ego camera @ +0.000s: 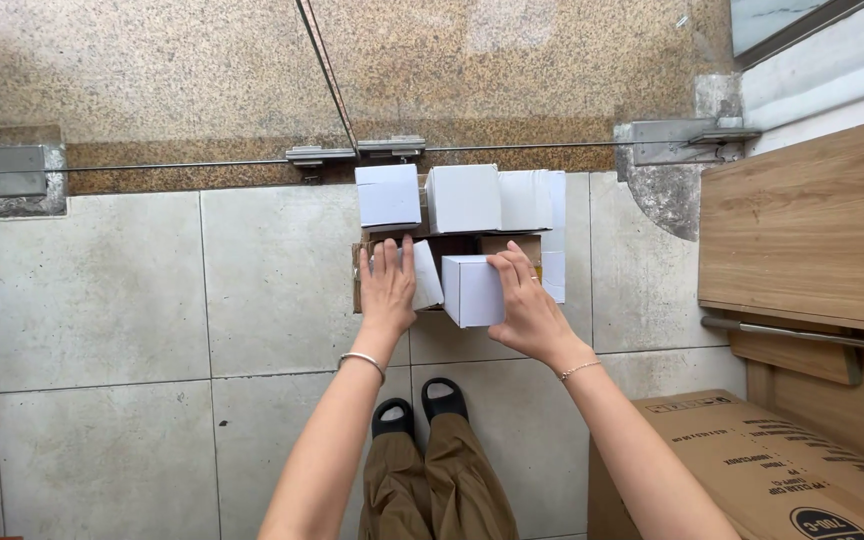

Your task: Organizing small boxes and placing decorative flower-shaped candles onto display shelves.

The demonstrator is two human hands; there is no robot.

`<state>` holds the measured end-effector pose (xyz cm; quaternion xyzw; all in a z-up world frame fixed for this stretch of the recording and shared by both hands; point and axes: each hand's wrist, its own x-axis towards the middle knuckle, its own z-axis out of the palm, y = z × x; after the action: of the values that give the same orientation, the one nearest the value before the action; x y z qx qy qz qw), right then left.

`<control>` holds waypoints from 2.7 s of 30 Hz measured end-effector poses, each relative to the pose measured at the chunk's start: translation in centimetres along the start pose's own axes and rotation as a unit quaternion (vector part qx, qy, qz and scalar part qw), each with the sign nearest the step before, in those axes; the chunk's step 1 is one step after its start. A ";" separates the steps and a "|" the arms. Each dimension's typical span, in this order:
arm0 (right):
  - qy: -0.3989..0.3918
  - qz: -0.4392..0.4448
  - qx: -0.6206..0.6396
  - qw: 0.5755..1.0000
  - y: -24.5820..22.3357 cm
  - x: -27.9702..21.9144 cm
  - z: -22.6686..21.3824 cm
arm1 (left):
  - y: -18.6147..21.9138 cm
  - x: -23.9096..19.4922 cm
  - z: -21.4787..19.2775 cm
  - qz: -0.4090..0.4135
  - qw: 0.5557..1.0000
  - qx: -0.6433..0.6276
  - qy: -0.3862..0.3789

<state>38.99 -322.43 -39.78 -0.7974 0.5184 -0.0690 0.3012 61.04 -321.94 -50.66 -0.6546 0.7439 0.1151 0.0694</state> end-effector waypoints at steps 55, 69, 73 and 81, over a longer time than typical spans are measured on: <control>-0.060 0.038 0.179 0.981 -15.5 -9.6 -7.9 | 6.0 -23.2 -24.0 -0.200 0.864 -0.461 0.015; -0.230 -0.248 0.128 0.932 -33.5 -15.5 -6.5 | 4.9 -47.6 -30.5 -0.436 0.767 -0.417 0.220; -0.289 -0.343 0.087 0.889 -39.2 -21.4 -3.3 | 8.5 -57.0 -28.9 -0.516 0.708 -0.413 0.247; -0.455 -0.437 0.078 0.772 -48.4 -41.3 3.3 | 19.7 -77.2 -24.3 -0.642 0.587 -0.346 0.352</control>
<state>59.64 -271.62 -7.38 -0.8497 -0.0910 0.1377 0.5008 52.98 -252.04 -6.00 -0.9263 0.0011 0.0499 -0.3735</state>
